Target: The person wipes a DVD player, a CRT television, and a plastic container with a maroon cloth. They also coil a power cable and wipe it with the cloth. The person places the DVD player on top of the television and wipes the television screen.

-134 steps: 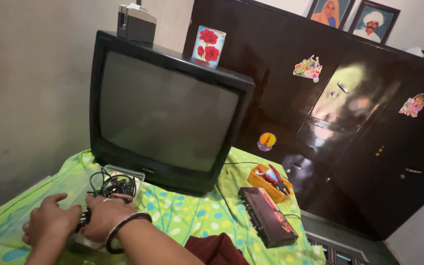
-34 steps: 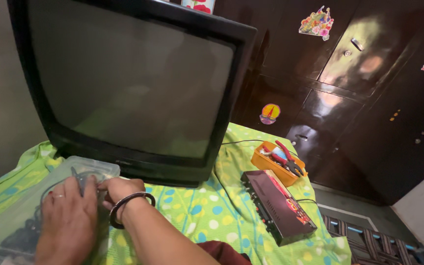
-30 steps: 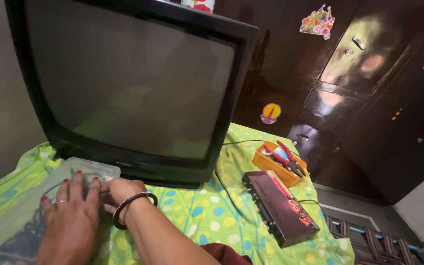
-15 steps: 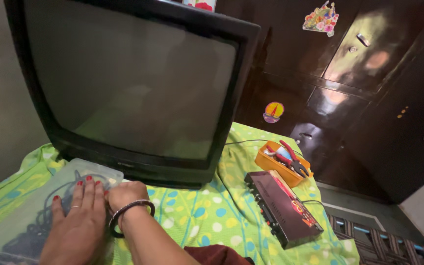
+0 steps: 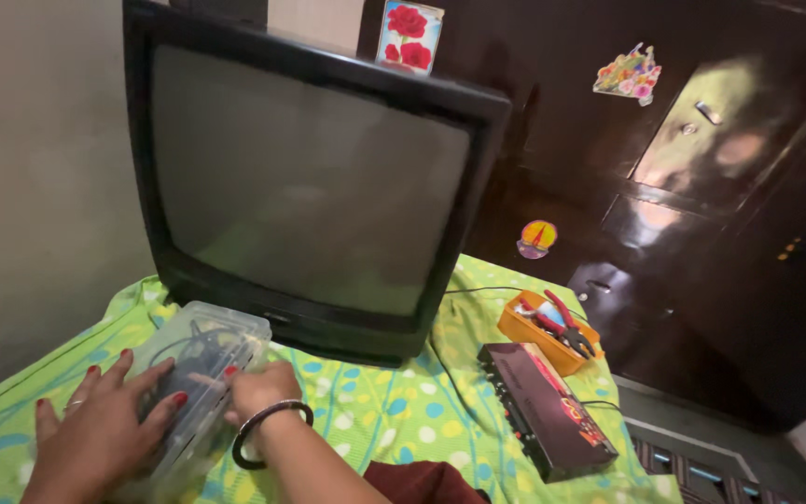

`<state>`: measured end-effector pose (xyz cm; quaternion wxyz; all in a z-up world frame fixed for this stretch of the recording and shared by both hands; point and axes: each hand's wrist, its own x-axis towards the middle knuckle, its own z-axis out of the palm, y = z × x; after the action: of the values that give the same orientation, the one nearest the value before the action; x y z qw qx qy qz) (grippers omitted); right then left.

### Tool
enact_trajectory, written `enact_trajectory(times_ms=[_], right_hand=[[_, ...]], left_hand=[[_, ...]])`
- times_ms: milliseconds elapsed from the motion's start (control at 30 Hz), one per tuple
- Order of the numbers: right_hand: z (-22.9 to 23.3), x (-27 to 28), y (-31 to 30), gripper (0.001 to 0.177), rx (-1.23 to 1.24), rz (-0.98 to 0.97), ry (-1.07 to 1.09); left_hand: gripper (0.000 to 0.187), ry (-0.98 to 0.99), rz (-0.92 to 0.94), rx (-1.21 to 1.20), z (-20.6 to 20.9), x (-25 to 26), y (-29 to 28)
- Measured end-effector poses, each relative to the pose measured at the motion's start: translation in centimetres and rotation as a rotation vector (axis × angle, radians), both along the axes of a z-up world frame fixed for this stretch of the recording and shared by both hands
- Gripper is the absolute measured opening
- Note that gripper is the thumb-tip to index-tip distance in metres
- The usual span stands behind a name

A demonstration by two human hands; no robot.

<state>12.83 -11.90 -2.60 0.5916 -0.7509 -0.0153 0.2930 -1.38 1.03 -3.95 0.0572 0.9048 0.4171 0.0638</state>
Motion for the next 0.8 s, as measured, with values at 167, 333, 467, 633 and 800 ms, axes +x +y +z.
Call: enact_trajectory(times_ms=[167,333,467,633,800], right_hand=[[0.4,-2.3,-1.5,0.048,0.080,0.152,-0.001],[-0.7,-3.3,-2.1,0.025,0.183,0.151,0.096],[-0.2,-4.1,-1.7,0.024,0.218,0.131,0.105],[3.2,-5.7,-1.4,0.023,0.106,0.049,0.139],[4.5,-6.1,-2.3,0.026,0.068,0.032,0.129]], left_hand=[[0.069,-0.048,-0.033,0.047,0.7,0.1,-2.2],[0.065,-0.070,-0.050,0.002,1.8,-0.3,-2.5],[0.068,0.002,-0.026,-0.077,3.2,-0.4,-2.8],[0.063,0.025,-0.030,-0.131,5.0,-0.6,-4.6],[0.067,0.068,-0.017,-0.177,5.9,-0.5,-5.5]])
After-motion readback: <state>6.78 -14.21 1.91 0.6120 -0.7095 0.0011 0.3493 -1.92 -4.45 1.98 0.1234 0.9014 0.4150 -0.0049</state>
